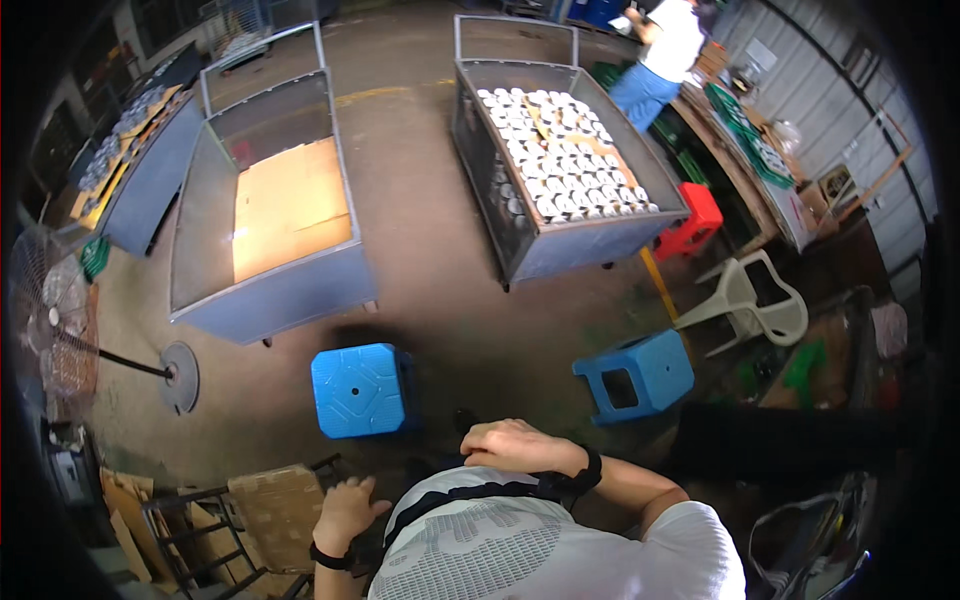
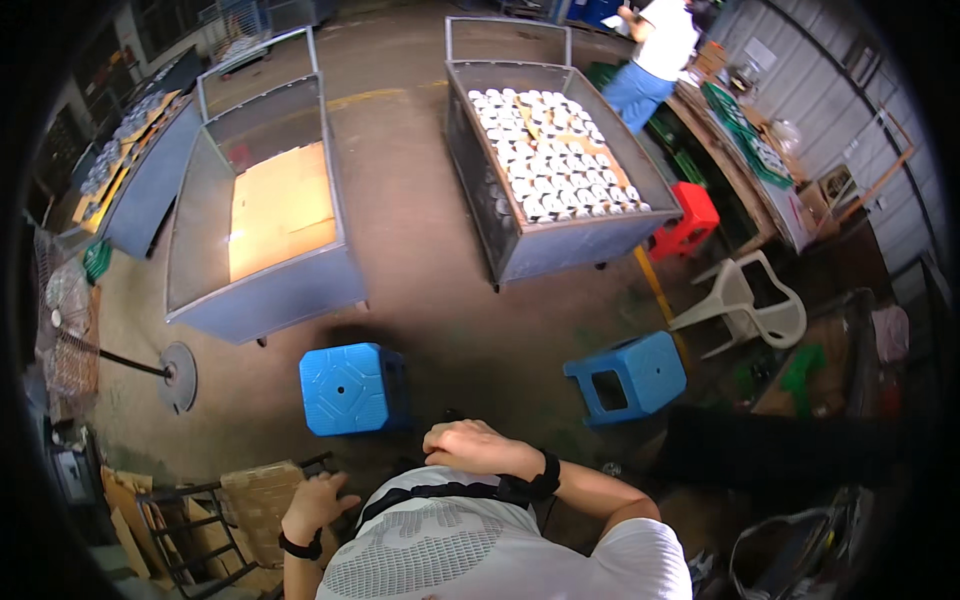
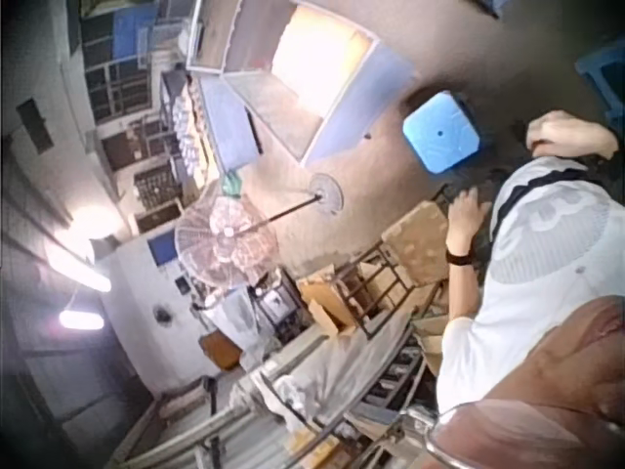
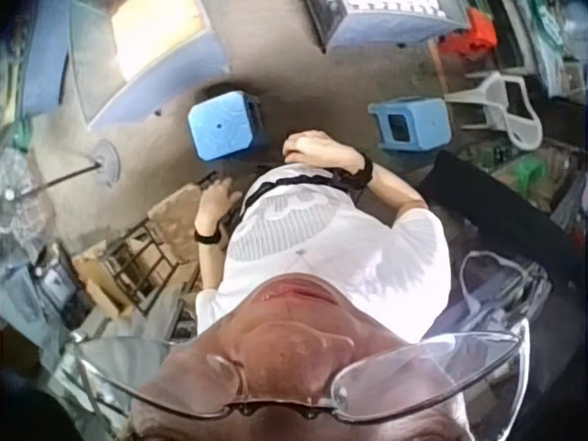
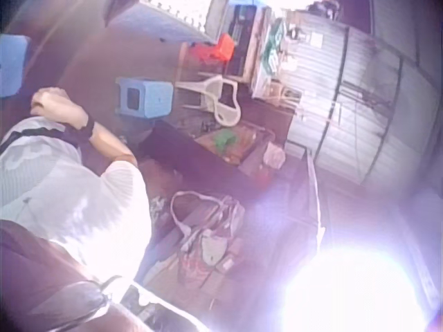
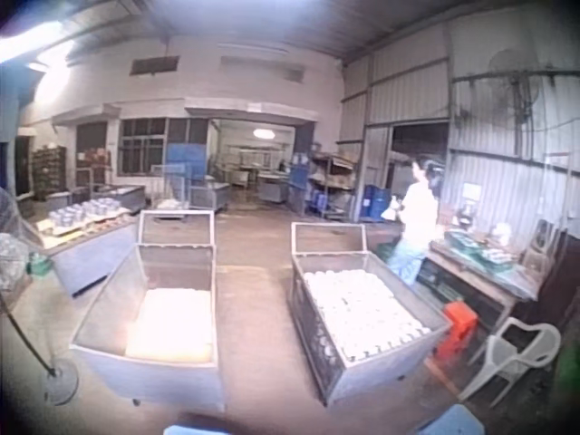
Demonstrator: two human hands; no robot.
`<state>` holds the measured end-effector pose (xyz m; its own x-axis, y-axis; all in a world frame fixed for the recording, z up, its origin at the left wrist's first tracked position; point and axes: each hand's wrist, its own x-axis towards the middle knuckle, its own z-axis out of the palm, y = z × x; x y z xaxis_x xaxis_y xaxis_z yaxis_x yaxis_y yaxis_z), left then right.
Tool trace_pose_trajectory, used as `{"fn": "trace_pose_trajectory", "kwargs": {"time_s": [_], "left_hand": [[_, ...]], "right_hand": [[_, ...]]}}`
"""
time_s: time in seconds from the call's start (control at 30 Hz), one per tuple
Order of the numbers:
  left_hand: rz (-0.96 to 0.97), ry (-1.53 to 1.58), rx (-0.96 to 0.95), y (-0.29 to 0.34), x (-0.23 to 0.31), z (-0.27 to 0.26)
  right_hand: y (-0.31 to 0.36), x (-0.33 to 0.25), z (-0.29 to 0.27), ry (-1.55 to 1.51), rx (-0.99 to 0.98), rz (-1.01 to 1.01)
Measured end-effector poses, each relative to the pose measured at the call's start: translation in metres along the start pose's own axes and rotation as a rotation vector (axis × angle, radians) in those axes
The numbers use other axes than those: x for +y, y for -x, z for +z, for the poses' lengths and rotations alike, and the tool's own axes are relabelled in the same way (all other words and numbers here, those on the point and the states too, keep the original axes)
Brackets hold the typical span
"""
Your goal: Checking and sorting small metal cylinder components on a cart.
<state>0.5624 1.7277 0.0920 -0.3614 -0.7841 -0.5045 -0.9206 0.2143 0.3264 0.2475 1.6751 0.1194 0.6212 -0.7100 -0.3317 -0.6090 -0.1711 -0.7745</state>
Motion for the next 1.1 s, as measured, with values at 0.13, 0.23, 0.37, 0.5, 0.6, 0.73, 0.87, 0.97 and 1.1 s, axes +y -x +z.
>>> {"fn": "trace_pose_trajectory", "kwargs": {"time_s": [0.13, 0.23, 0.37, 0.5, 0.6, 0.73, 0.87, 0.97, 1.1], "left_hand": [[0.035, 0.194, 0.03, -0.017, -0.01, 0.025], [0.128, 0.094, 0.262, -0.026, 0.001, 0.007], [0.119, 0.119, 0.337, -0.028, -0.002, 0.005], [0.035, 0.197, 0.354, -0.017, -0.007, 0.009], [-0.125, 0.283, 0.409, 0.006, -0.015, 0.018], [-0.305, 0.337, 0.599, 0.047, -0.018, 0.025], [-0.588, 0.319, 0.732, 0.094, -0.007, 0.02], [-0.806, 0.308, 0.821, 0.128, 0.003, 0.027], [-1.09, 0.268, 1.022, 0.181, 0.04, 0.035]], "right_hand": [[0.003, -0.008, 0.015, 0.079, -0.005, -0.022], [-0.004, -0.007, 0.018, 0.161, 0.037, -0.145], [-0.013, -0.006, 0.015, 0.241, 0.012, -0.187], [-0.025, 0.003, 0.011, 0.291, -0.042, -0.216], [-0.051, -0.003, 0.005, 0.339, -0.22, -0.257], [-0.082, -0.014, 0.0, 0.43, -0.3, -0.461], [-0.103, -0.04, -0.008, 0.513, -0.378, -0.631], [-0.121, -0.051, 0.0, 0.511, -0.498, -0.727], [-0.127, -0.08, 0.005, 0.542, -0.737, -0.802]]}}
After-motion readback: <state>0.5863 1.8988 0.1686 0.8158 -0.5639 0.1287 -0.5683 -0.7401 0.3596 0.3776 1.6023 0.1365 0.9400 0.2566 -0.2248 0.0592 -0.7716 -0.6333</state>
